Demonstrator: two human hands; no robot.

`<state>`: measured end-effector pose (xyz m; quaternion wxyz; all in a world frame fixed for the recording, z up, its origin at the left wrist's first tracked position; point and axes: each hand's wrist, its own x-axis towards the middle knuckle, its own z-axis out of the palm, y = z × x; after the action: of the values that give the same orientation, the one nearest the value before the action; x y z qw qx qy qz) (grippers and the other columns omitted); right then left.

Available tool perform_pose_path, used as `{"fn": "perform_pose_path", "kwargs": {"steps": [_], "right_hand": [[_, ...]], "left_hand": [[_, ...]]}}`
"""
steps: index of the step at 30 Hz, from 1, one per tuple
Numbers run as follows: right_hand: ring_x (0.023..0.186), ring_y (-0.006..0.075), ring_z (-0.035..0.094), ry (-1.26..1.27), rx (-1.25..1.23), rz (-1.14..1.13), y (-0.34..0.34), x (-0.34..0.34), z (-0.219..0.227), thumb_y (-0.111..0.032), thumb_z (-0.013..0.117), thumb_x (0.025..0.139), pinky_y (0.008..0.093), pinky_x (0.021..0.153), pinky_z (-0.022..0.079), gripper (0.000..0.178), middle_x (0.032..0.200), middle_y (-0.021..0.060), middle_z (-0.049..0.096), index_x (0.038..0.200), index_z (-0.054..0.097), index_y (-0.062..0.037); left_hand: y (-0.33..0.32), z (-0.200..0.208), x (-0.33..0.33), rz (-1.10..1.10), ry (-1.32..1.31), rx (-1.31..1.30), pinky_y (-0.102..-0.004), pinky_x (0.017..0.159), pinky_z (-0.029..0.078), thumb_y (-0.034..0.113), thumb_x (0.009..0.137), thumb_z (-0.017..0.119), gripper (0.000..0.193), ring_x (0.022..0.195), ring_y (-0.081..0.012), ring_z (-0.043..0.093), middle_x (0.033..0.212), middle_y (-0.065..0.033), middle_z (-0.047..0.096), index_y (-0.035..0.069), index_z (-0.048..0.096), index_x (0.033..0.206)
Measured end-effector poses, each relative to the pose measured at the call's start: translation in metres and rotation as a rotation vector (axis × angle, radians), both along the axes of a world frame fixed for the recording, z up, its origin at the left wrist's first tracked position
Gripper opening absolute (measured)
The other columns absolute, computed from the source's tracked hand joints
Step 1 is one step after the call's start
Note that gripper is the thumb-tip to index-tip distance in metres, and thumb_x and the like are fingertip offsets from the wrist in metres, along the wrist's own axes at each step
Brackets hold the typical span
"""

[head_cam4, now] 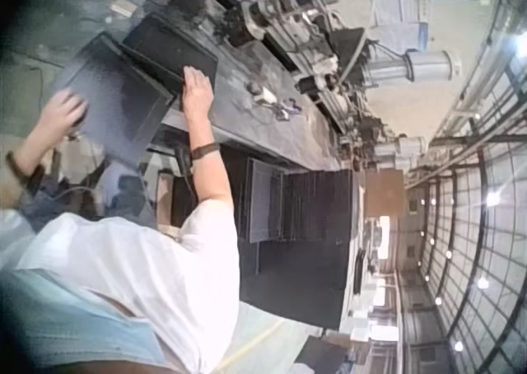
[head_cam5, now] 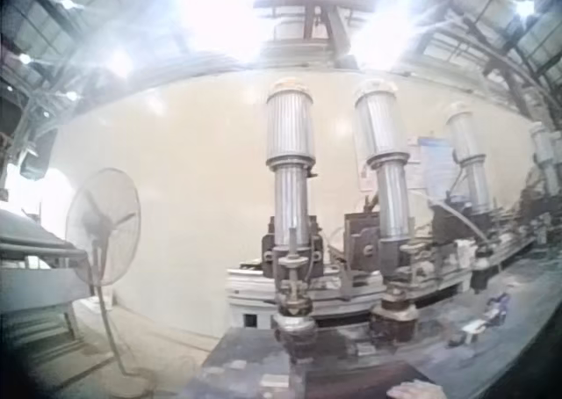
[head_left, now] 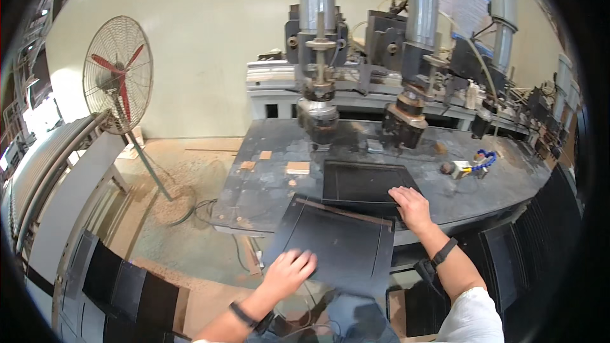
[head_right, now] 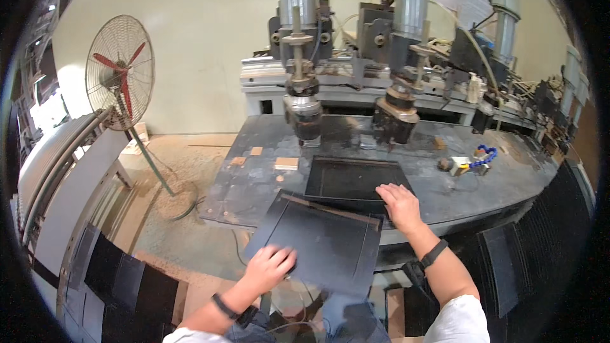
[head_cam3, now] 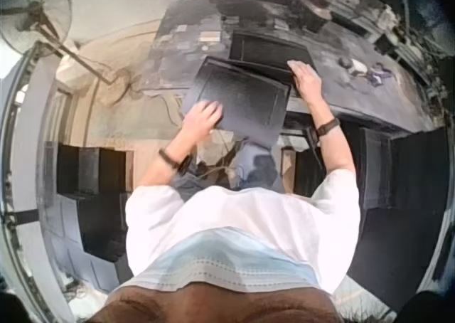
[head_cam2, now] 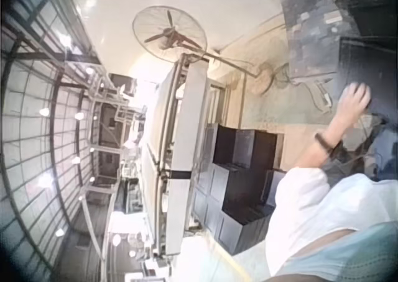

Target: The person picks up a black panel from a stack, places it onto a machine table for processing, and then moves it to a separate stack. This process is repeated for several panels throughout the video.

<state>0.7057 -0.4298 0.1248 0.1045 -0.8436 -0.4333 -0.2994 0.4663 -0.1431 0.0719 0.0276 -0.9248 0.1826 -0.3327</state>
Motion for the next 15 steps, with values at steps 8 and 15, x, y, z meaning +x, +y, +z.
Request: {"fn": "perform_pose_path", "kwargs": {"steps": [8, 15], "right_hand": [[0.121, 0.0296, 0.050, 0.282, -0.090, 0.067, 0.054, 0.045, -0.023, -0.020, 0.069, 0.076, 0.0387, 0.100, 0.041, 0.047, 0.126, 0.0107, 0.058, 0.120, 0.059, -0.0064], [0.130, 0.0349, 0.038, 0.242, -0.196, -0.116, 0.048, 0.039, -0.019, -0.009, 0.060, 0.083, 0.0412, 0.107, 0.031, 0.053, 0.139, 0.0163, 0.044, 0.134, 0.046, -0.0057]], "left_hand": [[0.107, -0.052, -0.250, 0.600, -0.016, -0.118, -0.0322, 0.069, 0.047, 0.008, 0.073, 0.065, 0.026, 0.085, -0.0212, 0.058, 0.100, -0.0026, 0.065, 0.011, 0.067, 0.099], [0.257, -0.157, -0.346, 1.236, -0.012, -0.202, -0.0388, 0.087, 0.046, 0.007, 0.076, 0.055, 0.033, 0.104, -0.0256, 0.057, 0.108, -0.0061, 0.064, 0.009, 0.061, 0.108]]}}
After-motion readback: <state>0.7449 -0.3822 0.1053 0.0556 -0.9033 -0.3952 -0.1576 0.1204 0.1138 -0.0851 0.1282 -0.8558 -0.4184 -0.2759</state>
